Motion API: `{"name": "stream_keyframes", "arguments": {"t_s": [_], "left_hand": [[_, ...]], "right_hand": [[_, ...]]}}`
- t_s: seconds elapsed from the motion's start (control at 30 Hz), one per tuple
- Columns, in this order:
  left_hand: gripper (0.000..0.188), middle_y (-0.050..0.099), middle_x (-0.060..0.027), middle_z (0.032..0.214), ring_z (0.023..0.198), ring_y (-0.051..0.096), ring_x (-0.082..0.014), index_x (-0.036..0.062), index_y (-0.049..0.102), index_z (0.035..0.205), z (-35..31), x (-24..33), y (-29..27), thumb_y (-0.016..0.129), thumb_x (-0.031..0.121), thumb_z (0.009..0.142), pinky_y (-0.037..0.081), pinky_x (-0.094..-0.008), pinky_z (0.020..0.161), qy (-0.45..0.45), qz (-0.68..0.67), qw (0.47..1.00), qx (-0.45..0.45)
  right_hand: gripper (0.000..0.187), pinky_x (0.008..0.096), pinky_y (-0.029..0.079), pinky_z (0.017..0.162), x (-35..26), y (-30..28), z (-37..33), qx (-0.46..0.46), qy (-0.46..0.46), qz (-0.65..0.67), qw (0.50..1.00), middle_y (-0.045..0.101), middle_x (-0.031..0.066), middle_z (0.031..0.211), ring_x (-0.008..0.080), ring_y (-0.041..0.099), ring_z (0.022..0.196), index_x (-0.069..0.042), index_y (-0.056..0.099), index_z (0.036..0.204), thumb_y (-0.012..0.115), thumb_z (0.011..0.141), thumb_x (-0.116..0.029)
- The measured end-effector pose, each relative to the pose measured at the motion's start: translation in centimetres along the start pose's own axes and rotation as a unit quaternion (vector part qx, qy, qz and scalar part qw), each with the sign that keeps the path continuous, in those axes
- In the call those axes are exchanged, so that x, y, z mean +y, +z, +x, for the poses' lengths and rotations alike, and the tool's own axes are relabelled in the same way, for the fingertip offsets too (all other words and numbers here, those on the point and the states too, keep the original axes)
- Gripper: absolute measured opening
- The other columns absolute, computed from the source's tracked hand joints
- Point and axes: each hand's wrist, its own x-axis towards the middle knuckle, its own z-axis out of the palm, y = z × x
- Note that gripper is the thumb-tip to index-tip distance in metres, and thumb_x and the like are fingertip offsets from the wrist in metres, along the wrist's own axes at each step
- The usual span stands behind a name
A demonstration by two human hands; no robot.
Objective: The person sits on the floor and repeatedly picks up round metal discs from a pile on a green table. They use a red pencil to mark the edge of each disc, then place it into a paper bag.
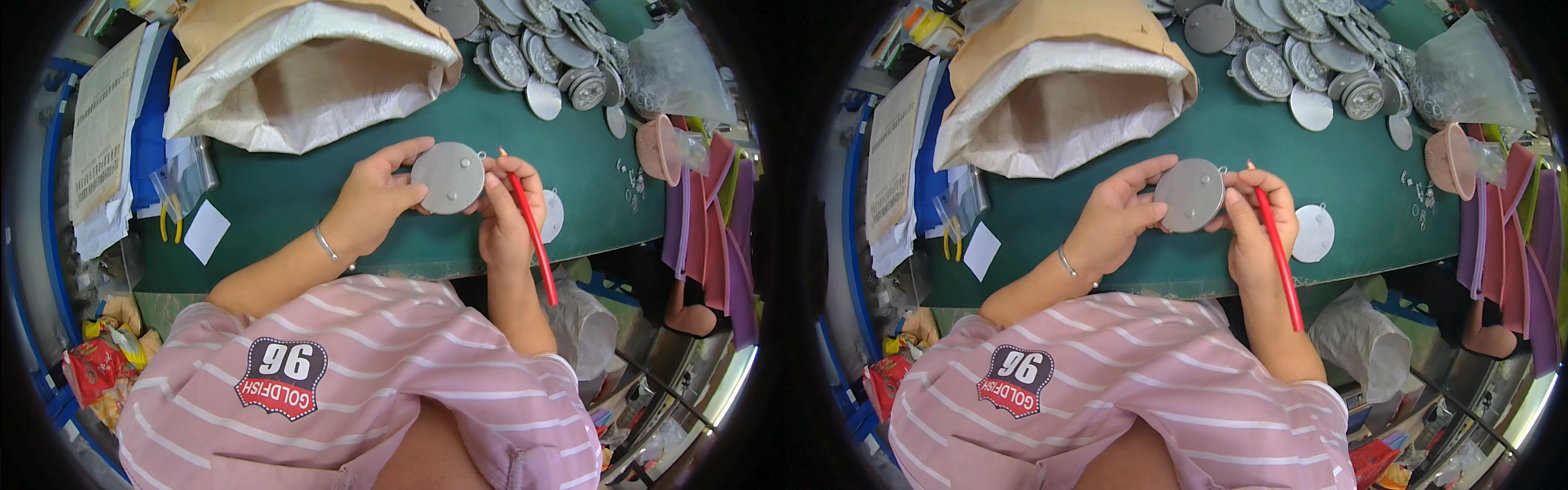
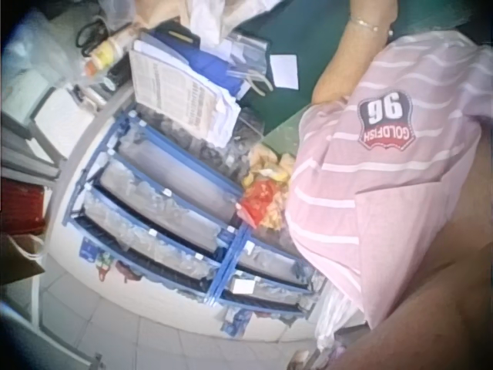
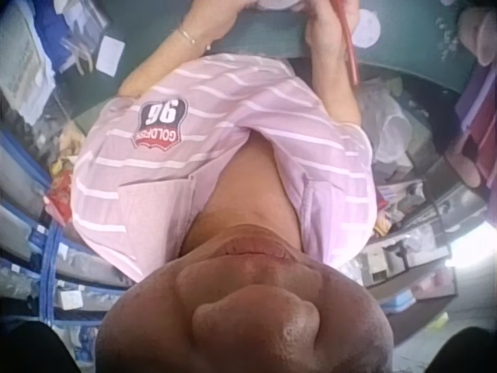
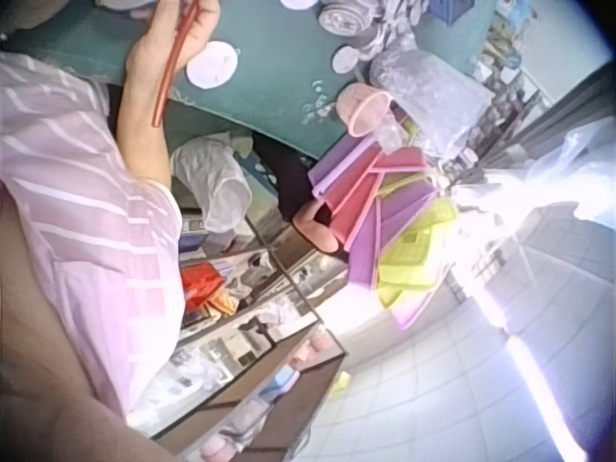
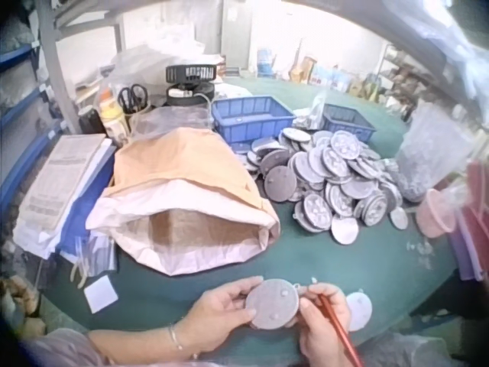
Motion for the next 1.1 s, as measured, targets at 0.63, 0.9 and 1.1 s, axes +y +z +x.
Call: {"name": "stream_keyframes", "arguments": {"t_s": [0.63, 0.9, 1.1], "left_hand": [[0.094, 0.036, -0.0148, 0.128, 0.117, 0.047, -0.024, 0.0006, 0.027, 0.137, 0.2, -0.9, 0.0, 0.082, 0.006, 0.062, 0.048, -0.0335, 0.092, 0.126, 0.313, 0.941, -0.024], [0.084, 0.05, -0.0139, 0.12, 0.102, 0.058, -0.0207, 0.0015, 0.032, 0.134, 0.4, -0.1, 0.2, 0.078, -0.004, 0.064, 0.051, -0.031, 0.085, 0.098, 0.137, 0.984, -0.053], [0.079, 0.039, -0.0163, 0.127, 0.104, 0.057, -0.0234, -0.0052, 0.032, 0.131, 0.0, 0.4, 1.0, 0.077, -0.002, 0.066, 0.053, -0.0309, 0.084, 0.033, 0.01, 0.998, -0.059]], "right_hand": [[0.021, 0.0205, 0.05, 0.058, -0.6, 1.9, -0.2, -0.049, -0.021, -0.102, 0.993, 0.058, 0.0052, 0.087, 0.0075, 0.056, 0.07, 0.001, 0.052, 0.1, 0.063, 0.081, 0.002], [0.016, 0.0272, 0.053, 0.07, -1.3, 2.4, -0.2, -0.101, -0.029, -0.058, 0.993, 0.061, 0.0135, 0.103, 0.0135, 0.06, 0.082, 0.003, 0.051, 0.104, 0.053, 0.088, 0.001], [0.018, 0.0271, 0.052, 0.073, -1.1, 1.6, -0.7, -0.119, -0.063, -0.063, 0.989, 0.06, 0.0166, 0.108, 0.0148, 0.061, 0.084, 0.004, 0.051, 0.107, 0.048, 0.09, 0.001]]}}
